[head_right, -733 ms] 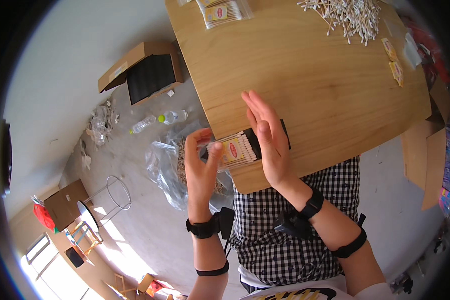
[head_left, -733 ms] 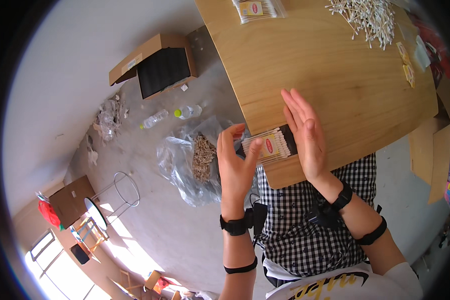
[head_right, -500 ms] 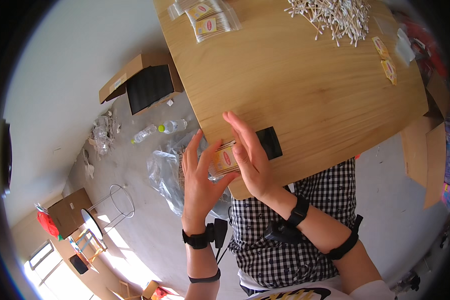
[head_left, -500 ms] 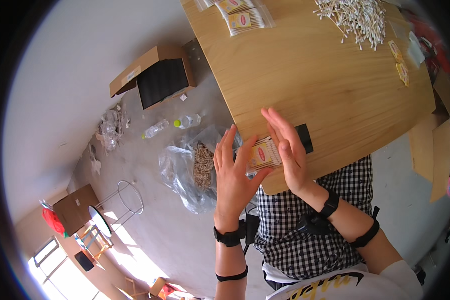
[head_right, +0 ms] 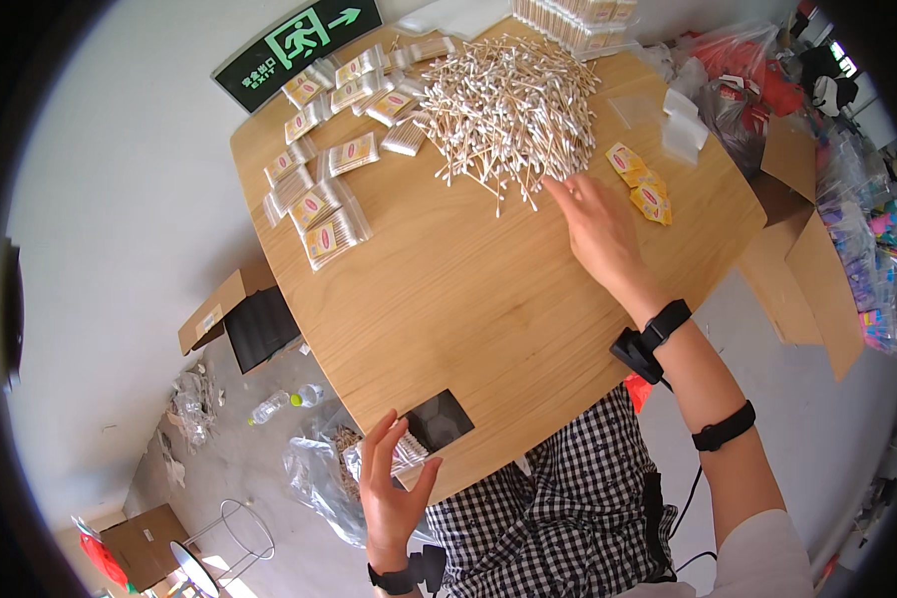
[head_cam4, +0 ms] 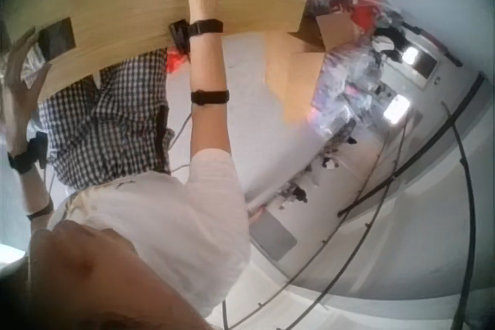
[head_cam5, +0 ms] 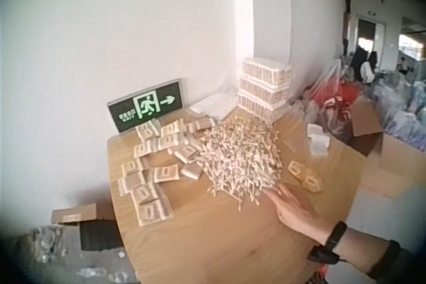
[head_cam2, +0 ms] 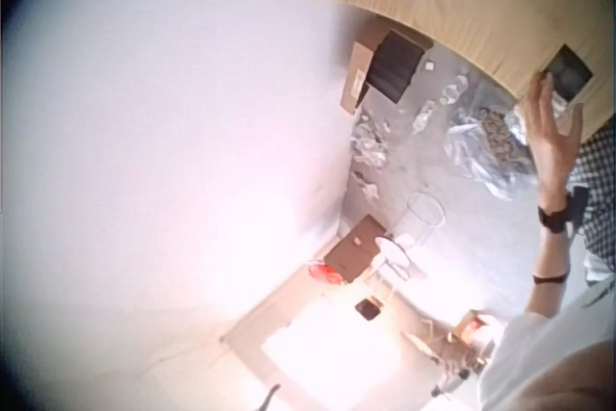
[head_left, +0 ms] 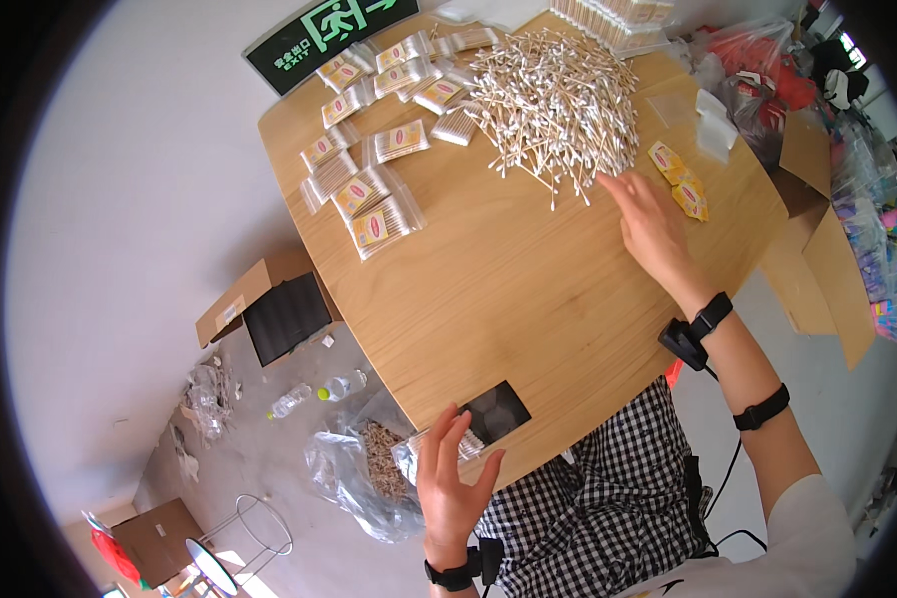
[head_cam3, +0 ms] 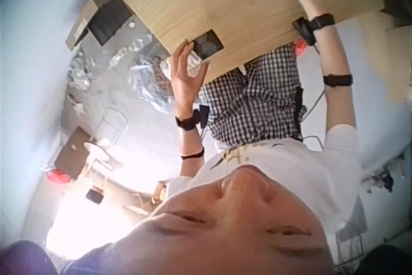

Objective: Organizing cotton swabs into neat rows and placing them into small plastic retail packages.

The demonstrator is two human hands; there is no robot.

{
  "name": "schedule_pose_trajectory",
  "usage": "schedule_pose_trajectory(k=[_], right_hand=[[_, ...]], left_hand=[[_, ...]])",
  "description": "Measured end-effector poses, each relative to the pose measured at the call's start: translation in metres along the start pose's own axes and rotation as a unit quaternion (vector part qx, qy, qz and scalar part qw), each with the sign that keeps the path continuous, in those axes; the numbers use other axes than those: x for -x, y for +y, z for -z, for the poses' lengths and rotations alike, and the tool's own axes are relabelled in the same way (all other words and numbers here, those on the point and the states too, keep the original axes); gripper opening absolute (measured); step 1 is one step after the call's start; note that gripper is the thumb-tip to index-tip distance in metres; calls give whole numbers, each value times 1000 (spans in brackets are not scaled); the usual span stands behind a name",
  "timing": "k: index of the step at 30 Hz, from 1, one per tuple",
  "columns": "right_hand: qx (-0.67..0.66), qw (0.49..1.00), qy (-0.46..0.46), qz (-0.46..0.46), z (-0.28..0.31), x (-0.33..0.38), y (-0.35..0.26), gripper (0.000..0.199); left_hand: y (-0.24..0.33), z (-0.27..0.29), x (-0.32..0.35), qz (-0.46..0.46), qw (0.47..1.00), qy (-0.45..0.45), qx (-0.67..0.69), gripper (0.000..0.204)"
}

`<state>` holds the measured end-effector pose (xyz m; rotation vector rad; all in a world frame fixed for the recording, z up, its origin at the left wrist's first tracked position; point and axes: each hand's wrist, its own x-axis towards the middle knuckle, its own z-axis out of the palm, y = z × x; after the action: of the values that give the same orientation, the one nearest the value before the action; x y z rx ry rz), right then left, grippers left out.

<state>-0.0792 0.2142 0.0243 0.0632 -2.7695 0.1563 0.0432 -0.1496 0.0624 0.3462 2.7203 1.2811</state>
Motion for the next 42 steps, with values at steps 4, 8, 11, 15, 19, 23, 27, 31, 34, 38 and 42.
schedule_pose_trajectory(k=[4, 8, 11, 15, 19, 23, 27, 31, 34, 38, 42], right_hand=[[-134, 965, 55, -217, -5, -23, 8, 50], [-118, 962, 122, -211, -37, -39, 0, 48], [-227, 924, 109, -287, -43, -42, 6, 40], [-338, 879, 39, -335, -23, -8, -26, 27], [-433, 815, -18, -384, 0, 44, -52, 25], [-520, 753, -108, -388, 22, 75, -92, 23], [-533, 791, -156, -257, 44, 78, -101, 35], [-444, 871, -142, -152, 56, 72, -76, 46], [-325, 935, -134, -52, 59, 70, -42, 69], [-235, 958, -163, -20, 54, 68, -13, 83], [-200, 966, -159, 28, 39, 37, -17, 81]], left_hand=[[21, -19, -19, -21, 999, -34, 15, 49], [39, -35, -41, -55, 996, -57, 27, 46], [51, -39, -53, -69, 995, -62, 32, 43], [46, -42, -54, -59, 997, -48, 2, 40], [49, -56, -55, -27, 998, -49, -7, 38], [49, -67, -65, -24, 999, -28, -33, 41], [53, -77, -80, -38, 996, -36, -71, 53], [63, -94, -93, -48, 991, -33, -122, 70], [63, -105, -100, -81, 983, -29, -163, 83], [59, -119, -114, -115, 986, -14, -124, 85], [55, -131, -131, -173, 981, 8, -90, 68]])
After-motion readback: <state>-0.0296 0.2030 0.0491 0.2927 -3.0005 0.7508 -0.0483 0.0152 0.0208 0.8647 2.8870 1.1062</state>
